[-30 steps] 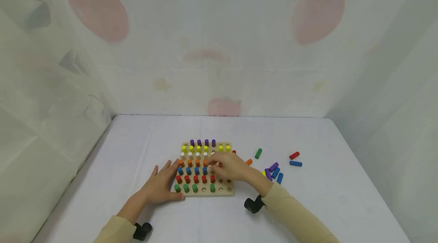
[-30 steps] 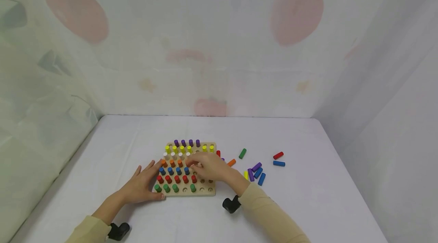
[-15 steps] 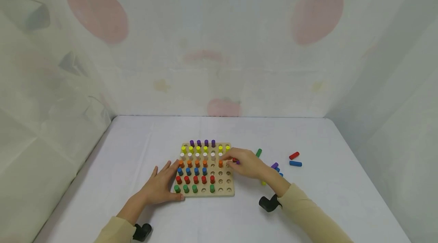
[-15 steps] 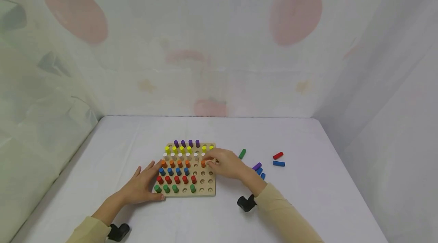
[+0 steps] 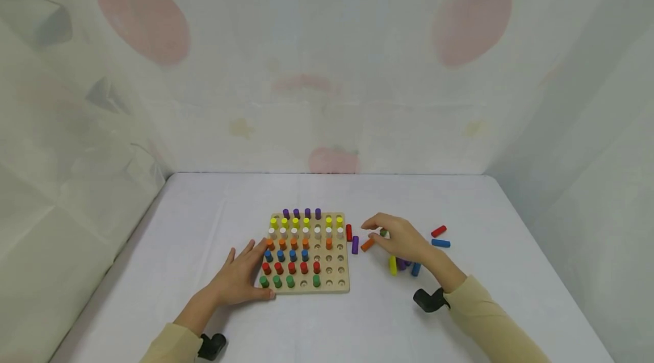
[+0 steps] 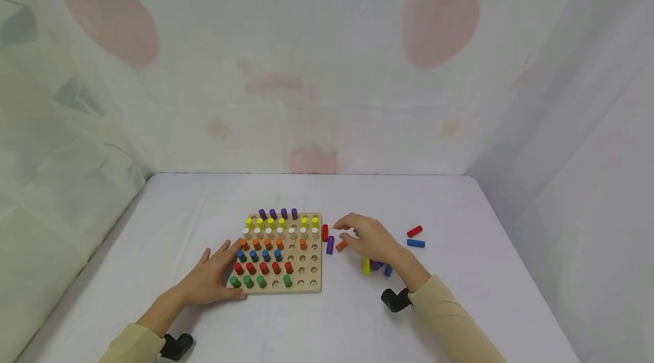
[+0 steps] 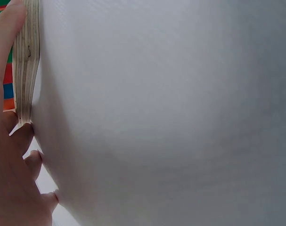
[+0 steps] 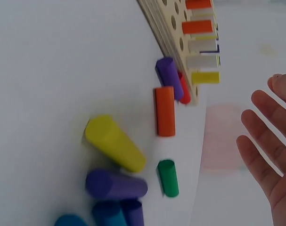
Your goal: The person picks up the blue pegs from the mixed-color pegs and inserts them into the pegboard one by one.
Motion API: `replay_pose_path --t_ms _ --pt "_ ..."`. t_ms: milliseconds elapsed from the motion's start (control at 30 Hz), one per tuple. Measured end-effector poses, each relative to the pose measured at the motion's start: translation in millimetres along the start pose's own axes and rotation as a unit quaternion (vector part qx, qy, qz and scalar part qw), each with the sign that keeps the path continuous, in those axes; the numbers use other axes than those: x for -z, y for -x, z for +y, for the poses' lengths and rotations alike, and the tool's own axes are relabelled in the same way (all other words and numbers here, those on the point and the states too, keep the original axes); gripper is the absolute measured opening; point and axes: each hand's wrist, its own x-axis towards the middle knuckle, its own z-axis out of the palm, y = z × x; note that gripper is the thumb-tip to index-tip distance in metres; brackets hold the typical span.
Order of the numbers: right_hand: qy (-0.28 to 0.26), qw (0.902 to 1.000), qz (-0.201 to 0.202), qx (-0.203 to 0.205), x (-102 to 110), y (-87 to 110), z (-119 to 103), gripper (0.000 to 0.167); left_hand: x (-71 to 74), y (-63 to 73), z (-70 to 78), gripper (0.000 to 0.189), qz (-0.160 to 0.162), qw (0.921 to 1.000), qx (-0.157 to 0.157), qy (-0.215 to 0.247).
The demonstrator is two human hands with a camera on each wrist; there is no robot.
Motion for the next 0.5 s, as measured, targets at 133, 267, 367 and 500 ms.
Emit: replay_pose_path --t_ms 133,267,367,500 --pt "0.000 0.9999 0.008 -0.013 5 9.7 8 0.026 1.0 0.1 0.8 0.120 0.000 1.0000 -0.002 -0.001" --pt "0.000 0.9997 0.015 -0.018 8 18.1 16 0.025 2.1 0.5 1.6 0.120 -0.001 1.0000 -0.001 0.000" --pt "0.001 0.9996 0.022 -0.016 8 24.0 23 0.023 2.4 0.6 1.7 0.120 -0.001 1.0000 0.000 0.003" --pt "0.000 0.9994 0.027 -0.021 9 34.6 29 0.024 1.3 0.0 0.7 0.120 -0.002 1.0000 -0.002 0.000"
